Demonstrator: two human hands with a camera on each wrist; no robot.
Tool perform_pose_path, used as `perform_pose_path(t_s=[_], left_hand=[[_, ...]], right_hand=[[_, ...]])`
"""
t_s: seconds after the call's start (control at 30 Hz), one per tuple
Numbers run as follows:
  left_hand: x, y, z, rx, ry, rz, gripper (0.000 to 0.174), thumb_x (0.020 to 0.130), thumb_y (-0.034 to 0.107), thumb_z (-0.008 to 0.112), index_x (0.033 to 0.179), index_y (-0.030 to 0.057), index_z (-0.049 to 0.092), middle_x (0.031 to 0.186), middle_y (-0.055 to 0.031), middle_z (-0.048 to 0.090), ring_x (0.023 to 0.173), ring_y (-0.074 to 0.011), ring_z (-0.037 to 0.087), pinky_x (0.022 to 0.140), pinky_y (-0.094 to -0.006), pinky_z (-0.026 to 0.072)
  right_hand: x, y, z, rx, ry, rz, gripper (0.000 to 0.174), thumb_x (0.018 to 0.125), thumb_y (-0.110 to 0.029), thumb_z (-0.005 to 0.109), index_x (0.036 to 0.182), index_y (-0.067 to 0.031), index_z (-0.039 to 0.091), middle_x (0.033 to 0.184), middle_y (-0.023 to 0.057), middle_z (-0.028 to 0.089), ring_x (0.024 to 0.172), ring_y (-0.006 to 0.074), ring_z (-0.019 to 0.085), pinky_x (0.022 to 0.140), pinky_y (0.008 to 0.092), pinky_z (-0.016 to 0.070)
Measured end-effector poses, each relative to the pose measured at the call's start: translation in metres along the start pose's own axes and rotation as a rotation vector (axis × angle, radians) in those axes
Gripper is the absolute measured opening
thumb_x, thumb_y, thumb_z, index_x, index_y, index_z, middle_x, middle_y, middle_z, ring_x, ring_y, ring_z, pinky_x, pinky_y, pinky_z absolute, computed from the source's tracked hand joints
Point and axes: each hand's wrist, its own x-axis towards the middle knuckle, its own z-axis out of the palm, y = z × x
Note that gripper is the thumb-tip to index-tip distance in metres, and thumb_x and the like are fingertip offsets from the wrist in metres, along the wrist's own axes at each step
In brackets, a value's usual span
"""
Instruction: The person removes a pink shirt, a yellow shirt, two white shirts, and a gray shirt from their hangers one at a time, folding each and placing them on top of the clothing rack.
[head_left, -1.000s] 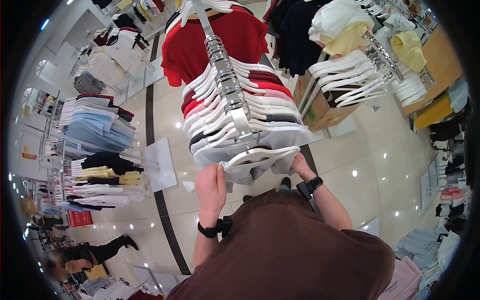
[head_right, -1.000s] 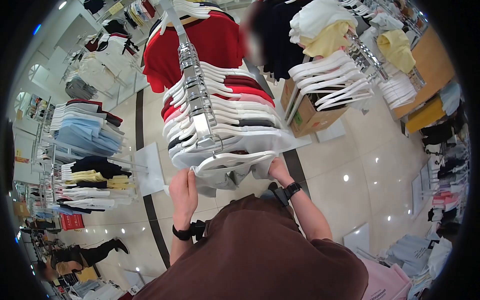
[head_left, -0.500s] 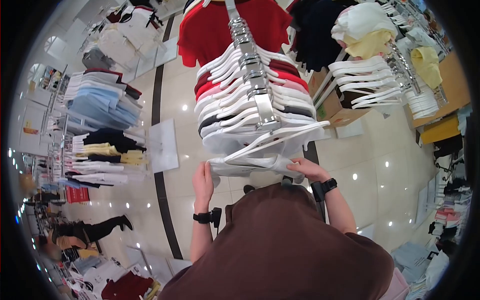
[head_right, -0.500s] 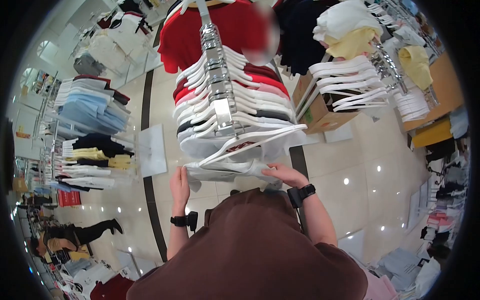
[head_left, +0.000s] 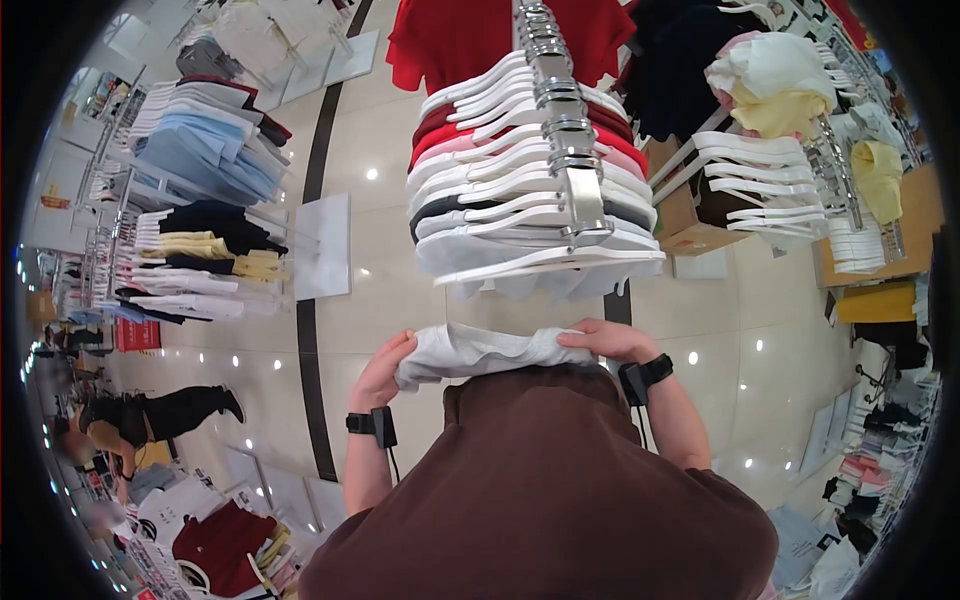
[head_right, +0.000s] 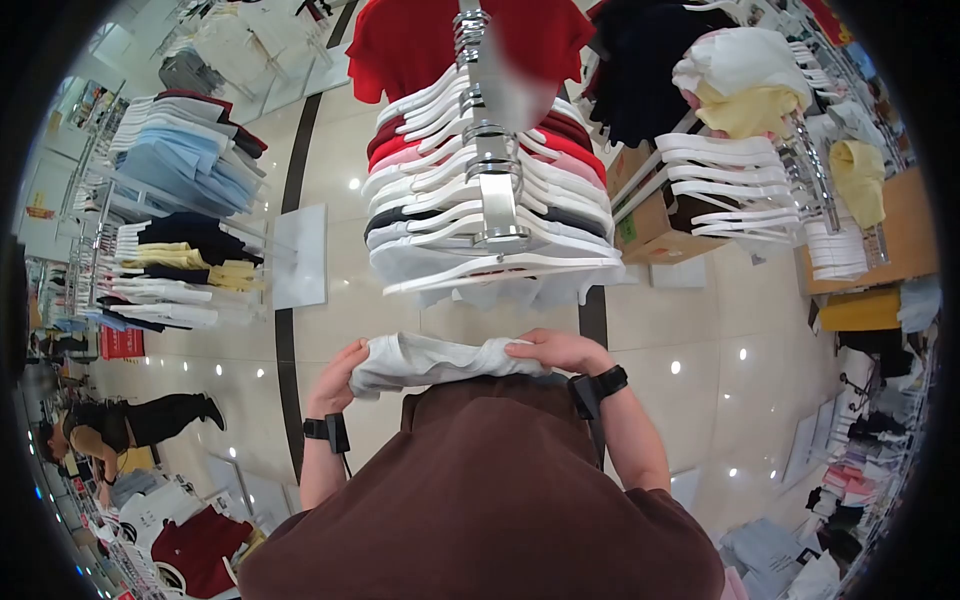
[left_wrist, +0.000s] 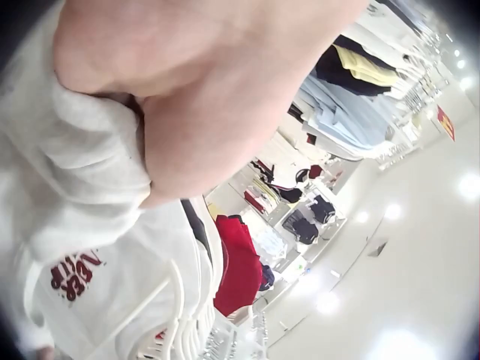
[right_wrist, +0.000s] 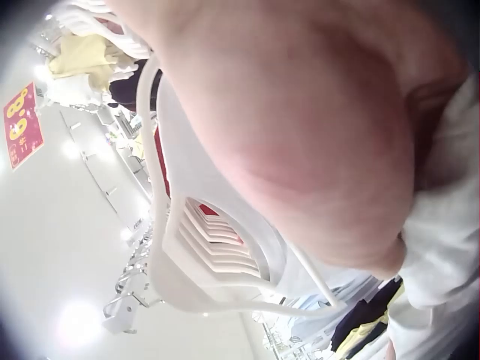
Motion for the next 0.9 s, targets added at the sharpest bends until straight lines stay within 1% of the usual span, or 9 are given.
perform_pose_path(t_s=[0.03,0.07,0.2,0.43,0.57,0.67,0.77,0.83,0.9], left_hand=[[-0.001,-0.004,0.01,-0.146,0.169,-0.016,0.022,0.112,0.022,0.056,0.125,0.0064,0.063,0.113,-0.0003,0.069,0.099,-0.0129,0.067,0.083,-0.03,0.0541],[0.004,-0.025,-0.008,-0.245,0.107,-0.004,0.031,0.112,0.022,0.054,0.137,0.0047,0.06,0.125,-0.0052,0.07,0.109,-0.0189,0.069,0.09,-0.0339,0.057],[-0.014,-0.029,0.019,-0.367,0.15,0.046,0.032,0.112,0.022,0.054,0.138,0.0035,0.059,0.127,-0.0065,0.069,0.113,-0.0189,0.068,0.094,-0.0351,0.0568],[-0.025,-0.023,0.067,-0.478,0.324,0.243,0.034,0.113,0.019,0.052,0.141,0.0009,0.058,0.131,-0.0108,0.069,0.115,-0.0195,0.069,0.099,-0.0342,0.055],[-0.013,-0.04,0.082,-0.249,0.256,0.309,0.038,0.113,0.017,0.051,0.146,-0.0007,0.059,0.127,-0.0132,0.072,0.112,-0.0209,0.07,0.099,-0.0319,0.0536],[-0.024,-0.027,0.086,0.687,0.334,0.59,0.05,0.106,0.015,0.059,0.154,0.0027,0.052,0.113,-0.018,0.068,0.102,-0.032,0.069,0.089,-0.039,0.0536],[-0.038,-0.016,0.087,0.844,0.199,0.525,0.055,0.102,0.009,0.063,0.154,-0.001,0.051,0.114,-0.015,0.066,0.102,-0.0277,0.067,0.091,-0.0356,0.0535],[-0.041,-0.018,0.085,0.869,0.165,0.557,0.051,0.1,0.008,0.063,0.149,-0.0019,0.054,0.117,-0.0156,0.064,0.105,-0.0331,0.066,0.095,-0.0377,0.0533],[-0.043,-0.02,0.081,0.969,0.05,0.773,0.047,0.1,0.009,0.063,0.145,-0.0016,0.058,0.121,-0.017,0.065,0.11,-0.0359,0.066,0.101,-0.041,0.052]], right_hand=[[0.008,0.008,0.005,0.031,-0.072,-0.019,0.062,0.107,-0.054,0.06,0.135,0.0002,0.069,0.117,0.0019,0.071,0.101,0.0105,0.06,0.082,0.026,0.0488],[0.003,-0.007,0.019,0.134,-0.062,-0.031,0.057,0.109,-0.048,0.058,0.139,-0.0004,0.066,0.119,0.0015,0.071,0.102,0.0102,0.061,0.086,0.0266,0.0497],[0.023,-0.029,0.051,0.425,-0.077,-0.102,0.048,0.11,-0.04,0.06,0.138,-0.0008,0.066,0.118,-0.0002,0.072,0.101,0.0075,0.063,0.086,0.0243,0.0505],[0.062,-0.07,0.097,0.437,-0.102,-0.123,0.036,0.109,-0.024,0.057,0.136,-0.0016,0.065,0.114,0.0,0.072,0.091,0.006,0.066,0.078,0.0222,0.053],[0.07,-0.083,0.128,0.491,-0.118,-0.167,0.041,0.115,-0.039,0.049,0.129,-0.0048,0.066,0.113,-0.0003,0.07,0.093,0.0068,0.062,0.082,0.0251,0.0504],[0.069,-0.092,0.14,0.514,-0.117,-0.194,0.048,0.116,-0.049,0.043,0.125,-0.0079,0.067,0.11,-0.0007,0.069,0.095,0.0082,0.06,0.084,0.0265,0.0482],[0.073,-0.092,0.151,0.578,-0.006,-0.167,0.045,0.115,-0.048,0.046,0.126,-0.0093,0.067,0.109,-0.0011,0.068,0.096,0.0097,0.06,0.084,0.0275,0.0474],[0.085,-0.081,0.147,0.544,-0.041,-0.159,0.041,0.114,-0.046,0.051,0.126,-0.0101,0.067,0.111,-0.0012,0.068,0.098,0.0095,0.061,0.085,0.0274,0.0473],[0.08,-0.101,0.162,0.605,0.045,-0.124,0.037,0.111,-0.043,0.057,0.122,-0.0095,0.069,0.108,-0.002,0.068,0.097,0.0088,0.06,0.083,0.0275,0.0465]])
